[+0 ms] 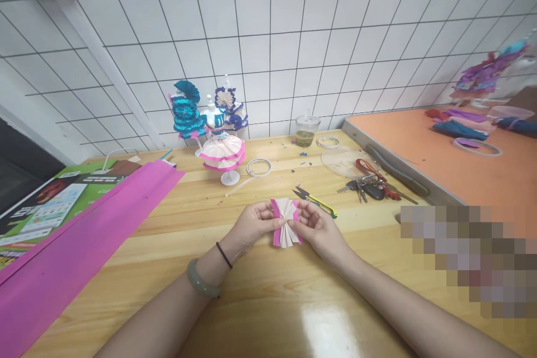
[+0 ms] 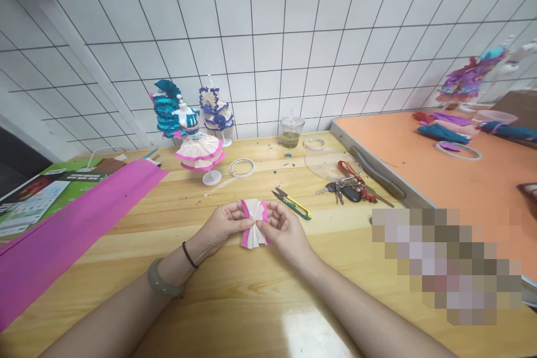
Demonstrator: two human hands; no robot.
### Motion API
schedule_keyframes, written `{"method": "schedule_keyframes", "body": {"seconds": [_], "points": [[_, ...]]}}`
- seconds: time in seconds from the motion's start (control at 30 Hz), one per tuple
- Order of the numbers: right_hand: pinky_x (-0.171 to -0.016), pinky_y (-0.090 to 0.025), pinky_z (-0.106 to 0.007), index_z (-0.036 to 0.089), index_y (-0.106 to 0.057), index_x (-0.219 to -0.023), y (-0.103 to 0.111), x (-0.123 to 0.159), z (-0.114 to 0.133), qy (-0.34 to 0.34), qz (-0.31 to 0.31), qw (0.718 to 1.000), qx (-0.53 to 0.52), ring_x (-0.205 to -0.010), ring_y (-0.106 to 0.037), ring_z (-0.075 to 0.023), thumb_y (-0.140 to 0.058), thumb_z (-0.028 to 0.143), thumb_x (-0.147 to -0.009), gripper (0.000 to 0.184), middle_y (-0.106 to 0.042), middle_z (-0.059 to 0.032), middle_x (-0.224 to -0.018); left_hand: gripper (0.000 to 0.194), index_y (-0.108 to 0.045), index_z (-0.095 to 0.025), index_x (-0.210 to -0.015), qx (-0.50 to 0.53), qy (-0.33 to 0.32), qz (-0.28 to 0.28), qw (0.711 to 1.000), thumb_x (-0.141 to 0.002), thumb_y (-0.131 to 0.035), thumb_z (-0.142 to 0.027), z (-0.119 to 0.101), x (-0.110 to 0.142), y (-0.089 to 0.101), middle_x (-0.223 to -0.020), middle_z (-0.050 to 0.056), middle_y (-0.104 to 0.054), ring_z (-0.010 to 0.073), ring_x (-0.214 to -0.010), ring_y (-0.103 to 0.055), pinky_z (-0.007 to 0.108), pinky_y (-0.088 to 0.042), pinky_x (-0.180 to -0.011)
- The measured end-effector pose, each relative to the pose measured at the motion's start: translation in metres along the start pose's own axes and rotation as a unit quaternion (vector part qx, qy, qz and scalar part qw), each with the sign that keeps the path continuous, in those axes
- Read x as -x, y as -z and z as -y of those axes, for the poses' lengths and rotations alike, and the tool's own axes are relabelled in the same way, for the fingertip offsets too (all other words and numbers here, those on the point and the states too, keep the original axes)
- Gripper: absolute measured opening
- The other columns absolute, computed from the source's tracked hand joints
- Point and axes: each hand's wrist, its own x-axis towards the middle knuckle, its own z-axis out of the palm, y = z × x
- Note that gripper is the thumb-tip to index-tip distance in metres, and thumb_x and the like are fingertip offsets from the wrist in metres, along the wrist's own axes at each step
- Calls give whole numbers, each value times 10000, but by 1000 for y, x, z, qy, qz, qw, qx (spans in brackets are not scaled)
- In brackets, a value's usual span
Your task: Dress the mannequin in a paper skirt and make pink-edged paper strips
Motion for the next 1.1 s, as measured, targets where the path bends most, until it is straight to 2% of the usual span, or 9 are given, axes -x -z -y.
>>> {"method": "schedule_keyframes", "body": {"seconds": [0.17,0.37,0.7,1.1], "points": [[-627,-485,-262,209,-544,-942,-4,2,-2,4,-8,1000,-22,-695,-603,-137,-742,331,-631,389,-641,-20,-789,388,-640,-130,-990,-10,-4,-17,1000,-637,-758,-239,1,0,0,-1016,108,-684,195,-891,-641,293,-479,-809],[-574,-456,-221,188,-546,-955,0,1,3,-15,3,999,-38,-630,-567,-98,-734,301,-656,370,-610,16,-718,405,-629,-129,-1026,3,-12,-22,1000,-649,-749,-216,2,0,1,-1102,124,-652,210,-952,-627,307,-471,-841],[-621,-480,-234,197,-540,-968,2,-2,5,-16,18,996,-84,-649,-603,-99,-763,253,-630,408,-650,15,-738,412,-633,-144,-1053,19,-7,-6,1000,-662,-745,-209,1,-2,2,-1092,115,-658,187,-932,-633,286,-466,-839],[-658,-483,-276,202,-535,-1001,5,-3,2,-13,24,999,-46,-685,-615,-128,-766,259,-608,460,-631,-2,-779,410,-627,-147,-1051,15,-10,3,1000,-662,-745,-201,0,-1,2,-1106,115,-651,192,-945,-630,281,-473,-823]]}}
